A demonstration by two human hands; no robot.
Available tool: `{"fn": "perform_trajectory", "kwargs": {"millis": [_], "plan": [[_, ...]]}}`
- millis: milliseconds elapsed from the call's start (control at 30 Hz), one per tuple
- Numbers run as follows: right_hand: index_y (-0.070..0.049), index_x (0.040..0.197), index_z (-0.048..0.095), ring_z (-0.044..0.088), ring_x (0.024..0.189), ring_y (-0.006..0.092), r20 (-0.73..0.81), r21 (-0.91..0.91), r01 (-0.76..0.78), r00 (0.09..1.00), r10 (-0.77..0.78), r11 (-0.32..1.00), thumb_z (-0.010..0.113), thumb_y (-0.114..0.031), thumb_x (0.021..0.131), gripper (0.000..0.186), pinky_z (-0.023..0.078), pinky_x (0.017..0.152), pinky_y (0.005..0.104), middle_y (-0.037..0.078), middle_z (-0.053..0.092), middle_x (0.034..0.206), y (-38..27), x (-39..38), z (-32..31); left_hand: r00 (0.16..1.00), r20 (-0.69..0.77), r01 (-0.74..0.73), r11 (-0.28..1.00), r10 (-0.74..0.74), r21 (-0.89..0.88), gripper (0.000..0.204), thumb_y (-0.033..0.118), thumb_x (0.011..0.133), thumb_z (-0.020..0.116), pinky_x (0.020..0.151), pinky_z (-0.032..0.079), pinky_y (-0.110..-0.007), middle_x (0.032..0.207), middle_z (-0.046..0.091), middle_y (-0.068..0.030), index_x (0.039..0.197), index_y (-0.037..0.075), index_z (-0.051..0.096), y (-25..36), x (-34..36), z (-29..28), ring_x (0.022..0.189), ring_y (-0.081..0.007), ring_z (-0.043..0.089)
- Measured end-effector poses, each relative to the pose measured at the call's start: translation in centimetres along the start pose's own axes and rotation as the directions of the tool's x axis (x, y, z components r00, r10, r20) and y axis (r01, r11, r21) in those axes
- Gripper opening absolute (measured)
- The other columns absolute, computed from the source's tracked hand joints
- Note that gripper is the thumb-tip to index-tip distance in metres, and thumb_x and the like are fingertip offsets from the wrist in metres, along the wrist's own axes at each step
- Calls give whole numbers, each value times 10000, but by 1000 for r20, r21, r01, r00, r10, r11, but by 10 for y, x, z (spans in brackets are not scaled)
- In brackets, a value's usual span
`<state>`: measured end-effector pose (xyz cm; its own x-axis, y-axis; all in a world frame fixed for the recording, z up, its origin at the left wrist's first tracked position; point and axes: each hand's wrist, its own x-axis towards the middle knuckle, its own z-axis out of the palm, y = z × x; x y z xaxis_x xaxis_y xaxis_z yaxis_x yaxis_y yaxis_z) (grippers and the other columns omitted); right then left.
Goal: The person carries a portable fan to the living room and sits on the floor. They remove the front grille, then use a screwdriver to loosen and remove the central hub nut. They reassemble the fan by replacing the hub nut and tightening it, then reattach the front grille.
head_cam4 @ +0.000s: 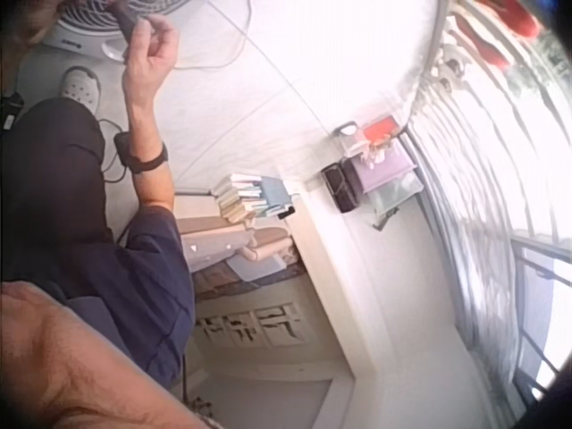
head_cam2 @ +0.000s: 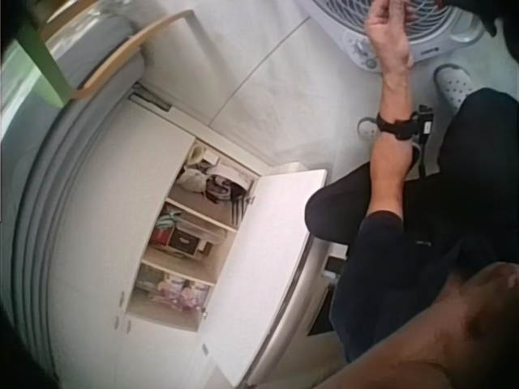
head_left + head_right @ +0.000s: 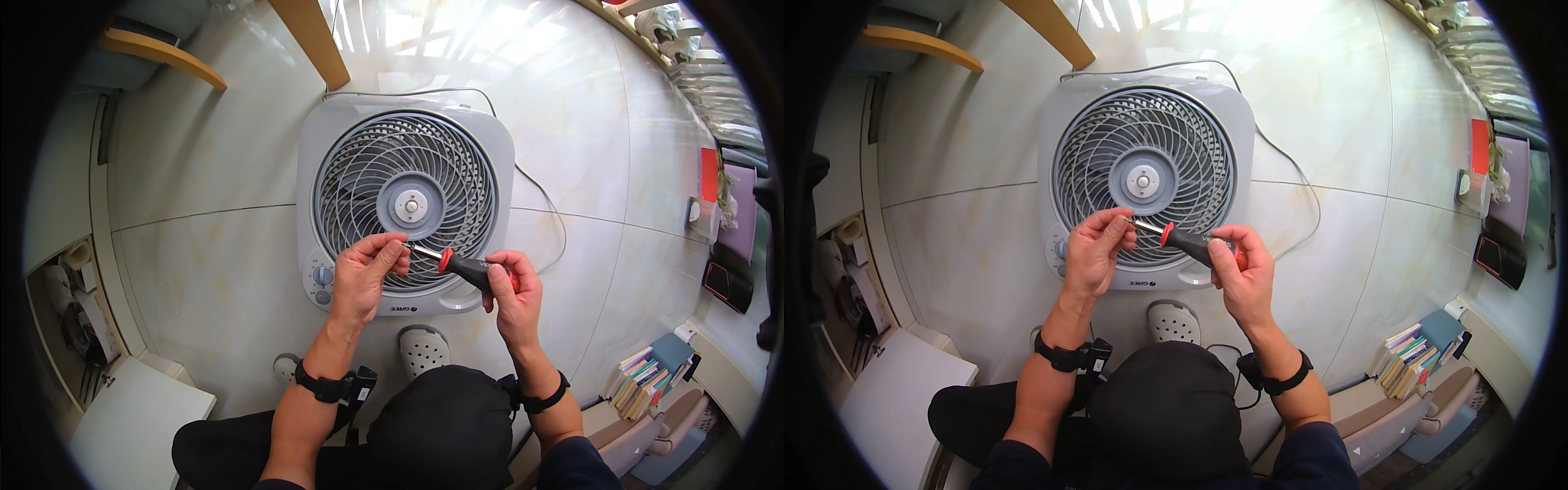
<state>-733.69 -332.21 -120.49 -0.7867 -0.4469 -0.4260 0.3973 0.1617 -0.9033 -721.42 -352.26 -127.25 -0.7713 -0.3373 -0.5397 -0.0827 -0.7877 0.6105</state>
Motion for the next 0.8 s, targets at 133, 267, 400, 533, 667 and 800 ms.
{"fn": "perform_trajectory", "kwargs": {"millis": [133,267,400,533,667,800], "plan": [[-26,1176,639,520,567,25,-7,-8,-11,1000,11,1000,696,-195,1052,217,398,509,188,-38,597,738,-3,3,0,1000,24,-5,998,6,-65,250,84,1064,646,855,590,-256,1046,745,-77,1281,-26,703,3,1,2,921,-130,705],[-27,1173,641,517,566,24,-8,-18,-1,1000,1,1000,697,-189,1051,210,398,510,187,-40,598,743,-4,2,-1,995,95,-3,996,12,-92,245,95,1070,639,876,584,-270,1049,735,-70,1271,-29,706,4,-1,2,934,-123,691],[-23,1177,641,515,580,18,-1,-34,5,1000,-5,999,701,-178,1048,210,394,514,184,-40,613,781,-5,1,-4,995,98,-14,1000,12,14,233,103,1070,642,854,587,-267,1032,729,-63,1248,-31,715,7,-2,4,903,-117,688],[-12,1197,635,488,613,1,7,-145,40,999,-39,989,714,-140,1036,221,373,532,175,-52,612,807,-12,0,-8,995,91,-45,980,28,192,203,89,1072,632,821,587,-264,988,724,-56,1208,-30,726,18,-2,9,871,-109,682],[-3,1215,625,449,630,-10,105,-225,133,988,-111,965,733,-107,1019,246,353,547,169,-64,600,804,-22,-1,-13,985,158,-128,907,69,402,185,71,1073,621,803,587,-256,957,718,-47,1176,-32,736,30,-4,14,859,-98,680],[-4,1225,620,459,625,-8,90,-218,25,996,-5,976,741,-120,1017,267,365,549,168,-62,606,807,-27,-2,-14,989,143,-97,910,42,403,197,71,1068,621,802,583,-253,953,710,-41,1191,-33,734,33,-3,19,862,-92,673]]}}
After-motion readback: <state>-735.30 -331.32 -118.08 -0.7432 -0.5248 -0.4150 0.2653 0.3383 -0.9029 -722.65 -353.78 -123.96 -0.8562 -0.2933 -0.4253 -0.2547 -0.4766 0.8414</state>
